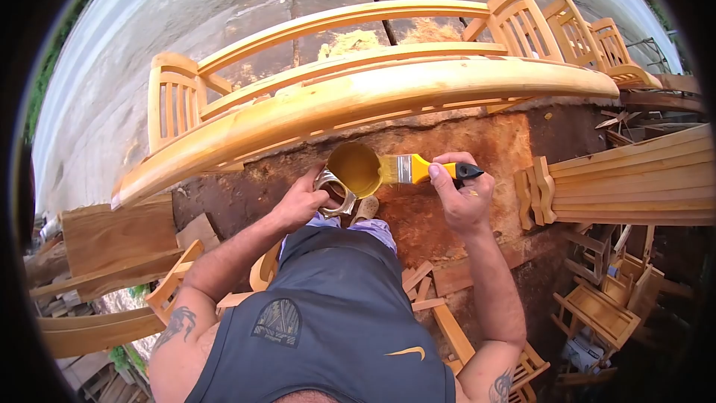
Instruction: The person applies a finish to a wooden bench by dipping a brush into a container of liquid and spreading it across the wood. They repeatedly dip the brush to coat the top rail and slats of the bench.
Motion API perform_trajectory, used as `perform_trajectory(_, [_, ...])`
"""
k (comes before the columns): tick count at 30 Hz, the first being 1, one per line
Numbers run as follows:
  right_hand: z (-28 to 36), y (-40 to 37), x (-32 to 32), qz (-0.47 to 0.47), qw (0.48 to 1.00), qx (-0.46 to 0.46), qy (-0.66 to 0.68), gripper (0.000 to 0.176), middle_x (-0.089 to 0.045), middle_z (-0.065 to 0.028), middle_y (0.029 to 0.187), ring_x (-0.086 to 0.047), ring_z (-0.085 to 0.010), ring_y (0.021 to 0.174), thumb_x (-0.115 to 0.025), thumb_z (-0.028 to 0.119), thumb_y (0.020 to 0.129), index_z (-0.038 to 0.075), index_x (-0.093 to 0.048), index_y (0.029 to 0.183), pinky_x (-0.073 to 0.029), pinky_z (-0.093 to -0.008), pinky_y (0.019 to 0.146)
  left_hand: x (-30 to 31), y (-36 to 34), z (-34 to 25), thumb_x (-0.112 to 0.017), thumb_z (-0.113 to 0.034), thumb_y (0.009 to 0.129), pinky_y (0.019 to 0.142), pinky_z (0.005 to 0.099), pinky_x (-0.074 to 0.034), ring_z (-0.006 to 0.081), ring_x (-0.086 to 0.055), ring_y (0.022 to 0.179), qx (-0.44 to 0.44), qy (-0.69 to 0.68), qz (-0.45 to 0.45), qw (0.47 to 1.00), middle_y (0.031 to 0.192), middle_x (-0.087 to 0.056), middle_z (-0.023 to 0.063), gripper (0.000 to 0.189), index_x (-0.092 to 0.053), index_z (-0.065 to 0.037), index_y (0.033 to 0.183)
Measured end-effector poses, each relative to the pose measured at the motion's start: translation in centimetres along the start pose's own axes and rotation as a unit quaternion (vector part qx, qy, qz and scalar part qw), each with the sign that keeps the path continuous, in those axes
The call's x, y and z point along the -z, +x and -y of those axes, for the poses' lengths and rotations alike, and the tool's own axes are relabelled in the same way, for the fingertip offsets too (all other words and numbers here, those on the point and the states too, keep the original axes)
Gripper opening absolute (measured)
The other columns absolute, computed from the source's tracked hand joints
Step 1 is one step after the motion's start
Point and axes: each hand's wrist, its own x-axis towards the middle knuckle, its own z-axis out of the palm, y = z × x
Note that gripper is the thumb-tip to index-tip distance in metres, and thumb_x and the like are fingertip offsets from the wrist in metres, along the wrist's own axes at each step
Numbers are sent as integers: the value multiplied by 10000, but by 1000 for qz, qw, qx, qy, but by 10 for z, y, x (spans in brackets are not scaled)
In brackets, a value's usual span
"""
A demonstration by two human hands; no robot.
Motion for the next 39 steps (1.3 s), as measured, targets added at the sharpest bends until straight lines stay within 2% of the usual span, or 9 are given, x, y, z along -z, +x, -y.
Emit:
perform_trajectory(5, [19, 0, 9, -11, 995, -46, 89, 132, -694, -35, 831, -624, -67, 702, -697, 71, 987, 13, -671, 1102, -467, -198, 583, 15, 10, 2, -509, 12, 840, 987, 341, -548, 244, -637, 1196, 10, 19, 14, 1000, 1344, -602, 211, 736, -322, 60, 1550])
perform_trajectory(10, [32, -4, -13, 118, 987, -50, 96, 244, -720, -111, 975, -702, -138, 804, -752, 55, 943, 1, -686, 1171, -598, -250, 738, 26, 11, -8, -488, 26, 842, 1003, 363, -562, 281, -632, 1202, 21, 9, 54, 998, 1360, -576, 224, 743, -302, 62, 1560])
perform_trajectory(13, [48, 0, -21, 188, 979, 56, -56, 254, -702, -124, 1016, -707, -209, 908, -753, -79, 840, 25, -726, 1070, -572, -317, 810, 33, 12, -8, -480, 40, 838, 1015, 365, -560, 283, -606, 1243, 49, 3, 63, 997, 1399, -548, 226, 746, -307, 46, 1564])
perform_trajectory(19, [59, -5, -20, 231, 966, 32, -109, 261, -658, -115, 1000, -693, -236, 889, -736, -59, 743, 30, -714, 987, -547, -317, 809, 45, 4, -17, -483, 50, 832, 1018, 366, -562, 282, -568, 1297, 36, 55, 57, 996, 1443, -539, 197, 768, -327, -17, 1581])
perform_trajectory(23, [63, -10, -7, 173, 979, -106, 31, 159, -624, -131, 1058, -684, -237, 966, -745, 32, 806, 15, -701, 958, -549, -334, 870, 58, 6, -6, -481, 58, 825, 1021, 371, -560, 301, -562, 1309, 33, 14, 70, 997, 1497, -491, 208, 781, -297, 15, 1583])
perform_trajectory(26, [74, -1, -3, 132, 978, -76, 139, 229, -599, -148, 1091, -665, -252, 945, -678, 96, 877, -3, -642, 1080, -572, -394, 834, 65, 7, 12, -496, 18, 846, 702, 337, -532, 216, -633, 943, 19, -17, 58, 998, 1259, -594, 202, 806, -255, -47, 1613])
perform_trajectory(28, [79, 9, -3, 97, 978, -52, 178, 345, -591, -163, 1091, -653, -243, 898, -650, 141, 884, -11, -567, 1182, -584, -429, 813, 71, 1, 5, -494, 22, 844, 696, 339, -535, 220, -635, 942, 18, -12, 50, 999, 1266, -580, 217, 817, -236, -38, 1618])
perform_trajectory(31, [97, 42, -13, 104, 960, -41, 258, 414, -619, -121, 944, -645, -227, 845, -663, 209, 903, 6, -523, 1235, -576, -381, 792, 81, -7, -1, -474, 74, 816, 1000, 377, -567, 317, -574, 1303, 19, 18, 43, 999, 1527, -438, 258, 823, -227, 52, 1600])
perform_trajectory(39, [116, 142, -131, 104, 971, -99, 191, 247, -653, -63, 816, -618, -120, 688, -633, 232, 991, 8, -678, 1084, -521, -267, 619, 103, -12, 48, -484, 52, 831, 1064, 361, -506, 288, -596, 1274, -16, -29, 18, 999, 1461, -531, 230, 830, -230, 10, 1620])
